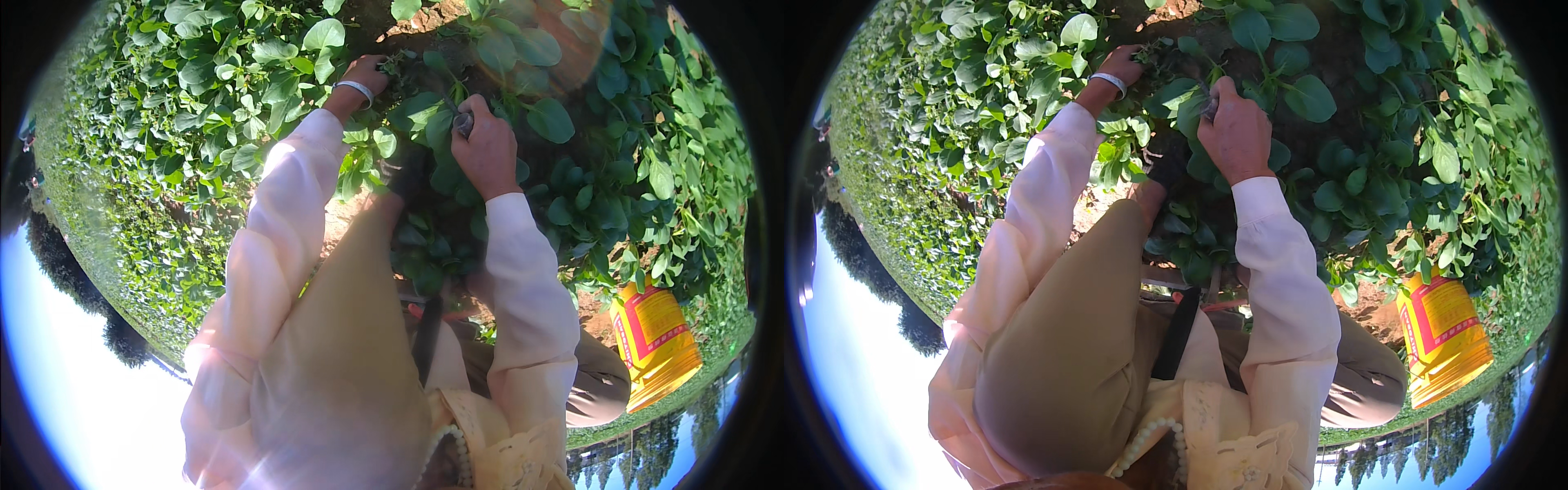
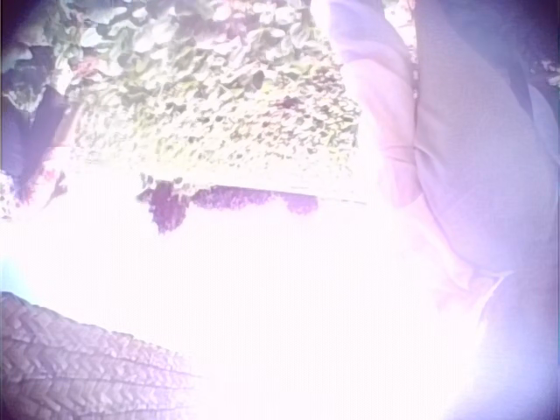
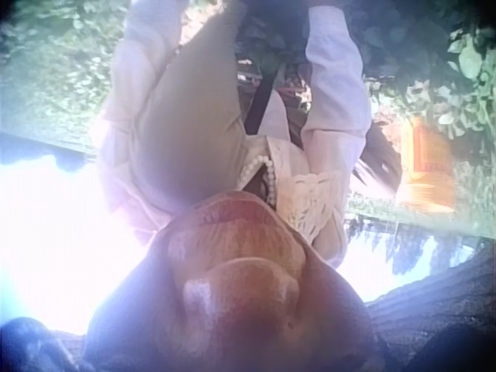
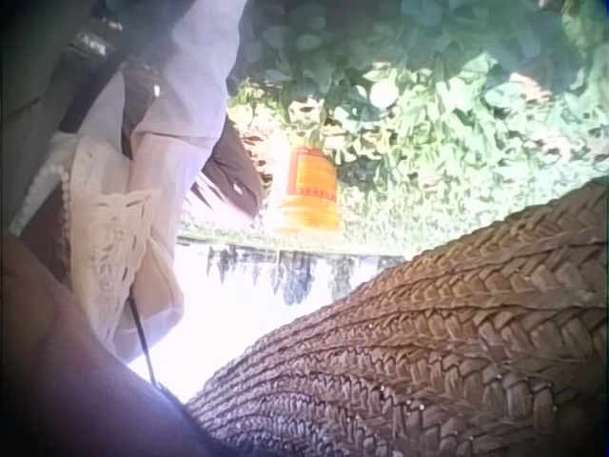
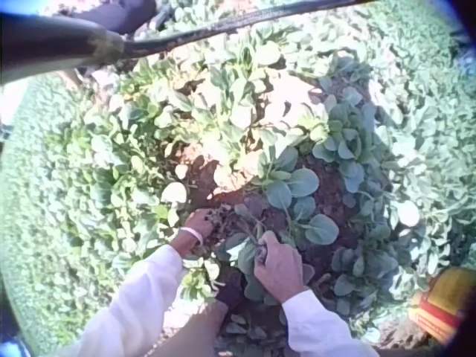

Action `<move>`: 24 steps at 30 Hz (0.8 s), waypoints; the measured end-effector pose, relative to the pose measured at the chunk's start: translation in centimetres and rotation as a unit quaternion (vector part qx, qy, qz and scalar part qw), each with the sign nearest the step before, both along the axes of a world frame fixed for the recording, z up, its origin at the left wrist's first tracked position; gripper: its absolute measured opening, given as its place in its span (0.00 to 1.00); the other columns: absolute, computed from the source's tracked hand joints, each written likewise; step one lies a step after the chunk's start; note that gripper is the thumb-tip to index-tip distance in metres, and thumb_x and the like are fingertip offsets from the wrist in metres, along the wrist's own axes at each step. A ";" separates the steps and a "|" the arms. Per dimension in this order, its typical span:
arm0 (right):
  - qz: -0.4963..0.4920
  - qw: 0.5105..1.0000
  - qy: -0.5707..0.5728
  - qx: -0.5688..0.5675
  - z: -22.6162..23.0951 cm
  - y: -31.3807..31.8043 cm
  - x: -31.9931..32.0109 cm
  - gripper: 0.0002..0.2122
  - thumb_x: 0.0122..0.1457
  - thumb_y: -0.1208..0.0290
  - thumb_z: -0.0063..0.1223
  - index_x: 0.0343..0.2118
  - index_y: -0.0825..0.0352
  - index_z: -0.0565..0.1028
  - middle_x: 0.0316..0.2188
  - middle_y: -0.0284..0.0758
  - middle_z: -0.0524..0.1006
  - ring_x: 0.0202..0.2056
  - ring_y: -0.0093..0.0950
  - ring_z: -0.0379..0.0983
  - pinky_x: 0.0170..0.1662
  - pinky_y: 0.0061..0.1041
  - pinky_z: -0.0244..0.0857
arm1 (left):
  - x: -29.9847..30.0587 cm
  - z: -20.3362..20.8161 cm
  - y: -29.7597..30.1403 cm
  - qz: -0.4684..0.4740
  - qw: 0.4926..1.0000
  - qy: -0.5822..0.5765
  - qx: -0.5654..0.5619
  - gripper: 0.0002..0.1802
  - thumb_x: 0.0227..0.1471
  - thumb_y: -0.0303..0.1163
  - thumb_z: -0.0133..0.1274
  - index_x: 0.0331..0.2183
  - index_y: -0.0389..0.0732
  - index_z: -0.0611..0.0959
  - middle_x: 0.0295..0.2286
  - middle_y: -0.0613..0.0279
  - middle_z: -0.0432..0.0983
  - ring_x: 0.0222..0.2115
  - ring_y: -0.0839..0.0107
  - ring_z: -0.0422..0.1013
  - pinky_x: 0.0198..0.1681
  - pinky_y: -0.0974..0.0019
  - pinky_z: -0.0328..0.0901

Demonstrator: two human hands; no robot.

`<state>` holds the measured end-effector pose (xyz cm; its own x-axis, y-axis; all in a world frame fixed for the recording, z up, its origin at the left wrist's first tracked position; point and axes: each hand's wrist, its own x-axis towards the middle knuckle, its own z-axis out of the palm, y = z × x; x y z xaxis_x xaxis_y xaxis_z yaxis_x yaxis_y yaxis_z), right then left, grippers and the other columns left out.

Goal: The person cuts green leafy plants with a sickle and places them into a yellow bucket.

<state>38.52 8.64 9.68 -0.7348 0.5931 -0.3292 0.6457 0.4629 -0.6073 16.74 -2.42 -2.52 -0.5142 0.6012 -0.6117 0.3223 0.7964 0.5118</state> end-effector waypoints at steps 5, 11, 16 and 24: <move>0.015 0.998 0.002 -0.065 0.9 1.0 1.0 0.09 0.48 0.72 0.53 0.31 0.62 0.67 0.20 0.43 0.74 0.27 0.49 0.72 0.30 0.45 0.64 | -1.2 0.0 -0.9 0.034 0.997 -0.067 -0.034 0.21 0.48 0.44 0.56 0.42 0.42 0.80 0.36 0.53 0.79 0.36 0.61 0.74 0.43 0.63 0.66; 0.014 0.998 0.031 -0.056 -1.6 -0.7 -1.3 0.09 0.47 0.72 0.54 0.30 0.62 0.67 0.20 0.44 0.74 0.27 0.48 0.72 0.29 0.45 0.64 | -0.8 1.0 0.1 0.054 0.997 -0.019 -0.057 0.31 0.46 0.52 0.55 0.48 0.43 0.76 0.47 0.47 0.71 0.48 0.54 0.68 0.51 0.60 0.61; 0.014 0.997 0.044 -0.057 -2.4 -2.0 -2.4 0.08 0.48 0.73 0.53 0.30 0.63 0.66 0.20 0.44 0.74 0.26 0.48 0.72 0.30 0.45 0.65 | -1.9 0.7 -1.7 0.083 0.996 0.013 0.039 0.34 0.44 0.58 0.56 0.45 0.42 0.79 0.40 0.56 0.77 0.42 0.64 0.72 0.47 0.64 0.64; 0.052 0.998 -0.002 -0.030 1.8 0.6 0.4 0.07 0.49 0.72 0.51 0.31 0.63 0.67 0.19 0.44 0.74 0.26 0.48 0.72 0.29 0.46 0.63 | 0.0 1.2 -1.0 0.102 0.985 0.128 0.046 0.32 0.45 0.52 0.57 0.48 0.42 0.76 0.44 0.49 0.74 0.44 0.53 0.71 0.49 0.62 0.63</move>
